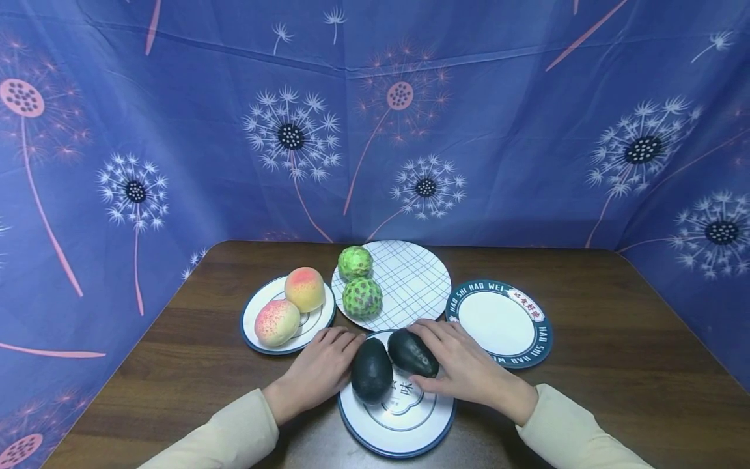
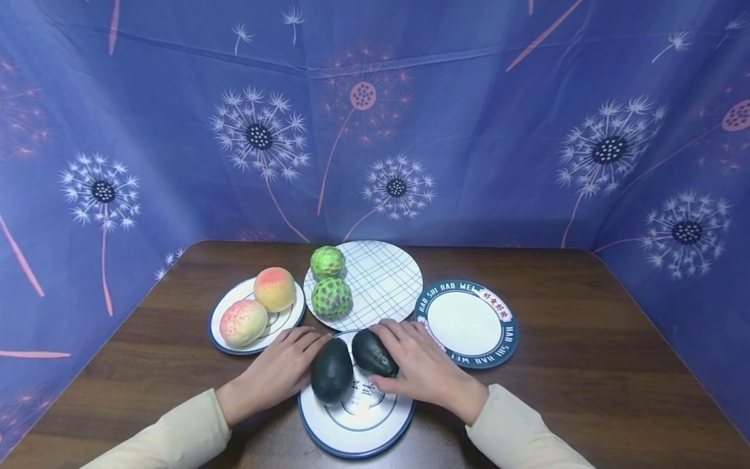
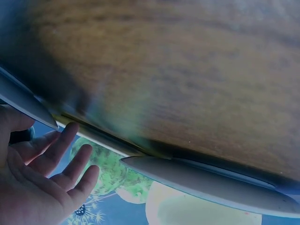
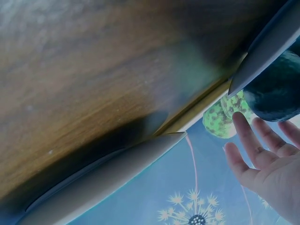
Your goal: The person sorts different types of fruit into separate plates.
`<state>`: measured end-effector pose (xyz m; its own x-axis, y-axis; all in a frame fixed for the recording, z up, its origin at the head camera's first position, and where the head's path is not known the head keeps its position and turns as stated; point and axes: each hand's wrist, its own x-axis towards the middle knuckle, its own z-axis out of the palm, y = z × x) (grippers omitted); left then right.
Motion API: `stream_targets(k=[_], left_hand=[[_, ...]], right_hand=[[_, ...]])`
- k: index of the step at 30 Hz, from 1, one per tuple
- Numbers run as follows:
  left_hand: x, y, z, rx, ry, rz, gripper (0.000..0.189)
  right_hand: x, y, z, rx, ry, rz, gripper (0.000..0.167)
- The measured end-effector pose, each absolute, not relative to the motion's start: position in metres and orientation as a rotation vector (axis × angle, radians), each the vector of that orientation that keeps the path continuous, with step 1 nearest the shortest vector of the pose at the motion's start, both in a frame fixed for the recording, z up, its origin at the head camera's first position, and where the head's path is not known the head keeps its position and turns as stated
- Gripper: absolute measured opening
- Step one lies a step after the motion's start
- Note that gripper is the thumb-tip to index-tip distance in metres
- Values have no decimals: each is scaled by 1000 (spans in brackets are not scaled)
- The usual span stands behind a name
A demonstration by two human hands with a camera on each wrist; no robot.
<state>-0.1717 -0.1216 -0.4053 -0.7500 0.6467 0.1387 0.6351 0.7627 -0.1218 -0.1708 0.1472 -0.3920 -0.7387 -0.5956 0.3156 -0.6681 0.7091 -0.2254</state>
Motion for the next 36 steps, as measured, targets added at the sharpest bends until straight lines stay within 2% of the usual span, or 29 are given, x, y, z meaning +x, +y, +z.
stream_targets(k=[16,25,36], left_hand=[[-175,-125,-401,-1010,-2704,107,55],[-179,-124,-396,-961,-2645,73,41],[-185,-124,-382,-900,-2615,67,46]], right_hand=[[-172,156,-385,988,-2605,445,63],[-174,166,-381,904,-2591,420,61],[-182,188,-379,793,-2590,426,57]])
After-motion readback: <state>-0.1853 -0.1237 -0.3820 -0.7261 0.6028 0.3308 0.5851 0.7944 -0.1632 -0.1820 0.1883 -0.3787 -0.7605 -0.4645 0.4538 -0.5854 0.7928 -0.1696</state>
